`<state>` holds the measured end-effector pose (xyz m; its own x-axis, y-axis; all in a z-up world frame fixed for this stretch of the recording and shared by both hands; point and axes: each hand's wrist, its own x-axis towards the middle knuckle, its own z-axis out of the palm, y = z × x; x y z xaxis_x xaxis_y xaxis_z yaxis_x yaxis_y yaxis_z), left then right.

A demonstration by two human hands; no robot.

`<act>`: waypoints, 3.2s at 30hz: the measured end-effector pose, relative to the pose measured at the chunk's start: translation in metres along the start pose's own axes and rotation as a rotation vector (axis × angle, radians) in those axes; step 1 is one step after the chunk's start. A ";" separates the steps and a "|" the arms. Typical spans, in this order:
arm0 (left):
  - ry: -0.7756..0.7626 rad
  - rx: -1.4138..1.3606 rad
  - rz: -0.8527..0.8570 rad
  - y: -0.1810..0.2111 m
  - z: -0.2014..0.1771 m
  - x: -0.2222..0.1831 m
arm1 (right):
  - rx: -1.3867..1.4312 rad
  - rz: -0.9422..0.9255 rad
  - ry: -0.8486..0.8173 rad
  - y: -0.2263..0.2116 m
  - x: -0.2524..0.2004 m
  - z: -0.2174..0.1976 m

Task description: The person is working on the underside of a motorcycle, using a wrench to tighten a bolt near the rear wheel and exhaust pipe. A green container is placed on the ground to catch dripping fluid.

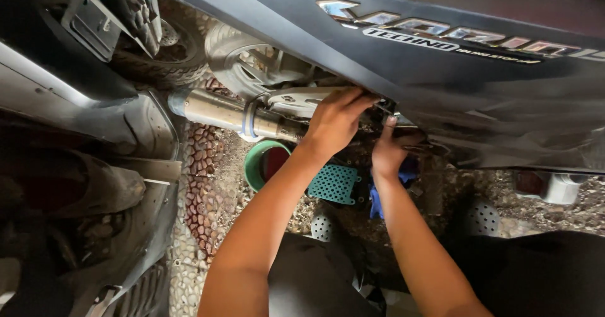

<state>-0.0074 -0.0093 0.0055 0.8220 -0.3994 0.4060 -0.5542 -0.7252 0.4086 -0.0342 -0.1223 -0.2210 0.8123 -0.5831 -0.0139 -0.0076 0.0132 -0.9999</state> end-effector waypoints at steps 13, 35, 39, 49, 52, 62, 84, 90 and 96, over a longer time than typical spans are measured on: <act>0.061 -0.078 -0.040 -0.003 -0.020 -0.004 | -0.073 0.158 0.149 0.022 0.001 0.016; -0.001 0.004 -0.302 -0.045 0.010 -0.014 | -0.041 -0.061 0.115 -0.011 0.004 0.007; -0.371 0.092 -0.482 -0.100 0.093 -0.053 | -0.067 -0.131 0.117 -0.006 0.004 0.004; -0.485 0.107 -0.409 -0.092 0.140 -0.044 | -0.153 -0.132 0.083 -0.004 0.009 -0.003; -0.494 0.175 -0.304 -0.111 0.162 -0.056 | -0.101 -0.080 0.063 0.011 0.009 -0.005; -0.503 0.236 -0.188 -0.106 0.138 -0.053 | -0.169 0.140 -0.030 0.010 0.017 -0.017; -0.260 -0.007 -0.180 -0.083 0.133 -0.059 | -0.037 -0.053 -0.021 -0.028 0.006 -0.011; -0.348 0.123 -0.194 -0.072 0.109 -0.052 | 0.046 0.102 -0.030 -0.001 0.008 -0.011; -0.248 0.263 -0.054 -0.053 0.059 -0.030 | -0.020 0.119 -0.029 -0.009 0.007 -0.014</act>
<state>0.0045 0.0081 -0.0763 0.8738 -0.4571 0.1659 -0.4830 -0.8554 0.1871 -0.0366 -0.1372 -0.2125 0.8217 -0.5543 -0.1323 -0.1159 0.0647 -0.9912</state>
